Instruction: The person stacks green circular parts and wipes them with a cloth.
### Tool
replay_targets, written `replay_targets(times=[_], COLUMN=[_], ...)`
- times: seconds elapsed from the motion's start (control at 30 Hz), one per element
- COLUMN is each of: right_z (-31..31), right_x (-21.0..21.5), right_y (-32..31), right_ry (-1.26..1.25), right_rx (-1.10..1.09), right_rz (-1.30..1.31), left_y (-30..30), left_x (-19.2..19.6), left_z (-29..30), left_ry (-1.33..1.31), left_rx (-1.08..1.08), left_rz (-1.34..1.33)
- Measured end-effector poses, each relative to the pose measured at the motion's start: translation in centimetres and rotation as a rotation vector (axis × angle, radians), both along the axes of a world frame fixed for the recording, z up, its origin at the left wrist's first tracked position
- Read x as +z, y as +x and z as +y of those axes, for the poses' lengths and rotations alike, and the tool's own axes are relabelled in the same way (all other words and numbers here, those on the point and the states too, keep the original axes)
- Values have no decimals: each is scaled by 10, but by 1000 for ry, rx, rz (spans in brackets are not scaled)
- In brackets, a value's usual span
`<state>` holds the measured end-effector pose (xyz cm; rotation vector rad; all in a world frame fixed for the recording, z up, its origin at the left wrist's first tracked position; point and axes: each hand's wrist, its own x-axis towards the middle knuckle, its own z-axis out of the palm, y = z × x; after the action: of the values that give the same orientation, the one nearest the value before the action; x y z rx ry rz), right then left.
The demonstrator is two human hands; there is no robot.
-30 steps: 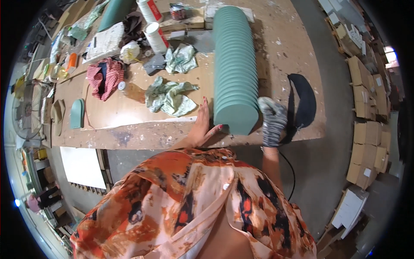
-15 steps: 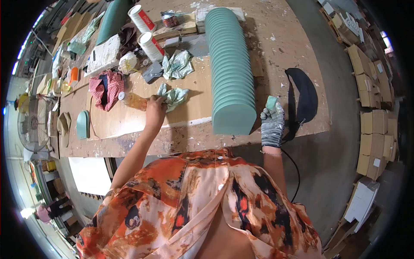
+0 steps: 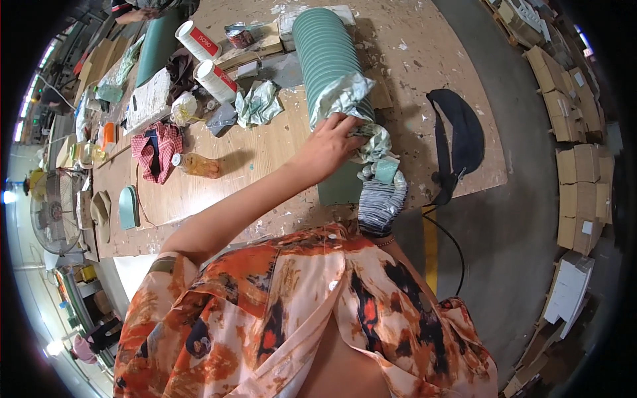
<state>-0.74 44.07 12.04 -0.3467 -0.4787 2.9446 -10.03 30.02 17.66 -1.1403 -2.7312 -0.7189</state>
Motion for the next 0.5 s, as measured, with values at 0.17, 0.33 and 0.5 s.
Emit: replay_targets(times=[0.17, 0.33, 0.5], right_z=[3, 3, 4], right_x=[-9, -10, -13], right_y=[-3, -5, -6], right_ry=[-49, -80, -110], right_rx=[6, 9, 13], right_rz=[12, 30, 50], left_y=[1, 16, 33], left_x=[0, -2, -19], left_z=[-30, -57, -91], left_ry=[51, 91, 133], left_rx=[-43, -12, 31], left_rz=[-16, -123, -209])
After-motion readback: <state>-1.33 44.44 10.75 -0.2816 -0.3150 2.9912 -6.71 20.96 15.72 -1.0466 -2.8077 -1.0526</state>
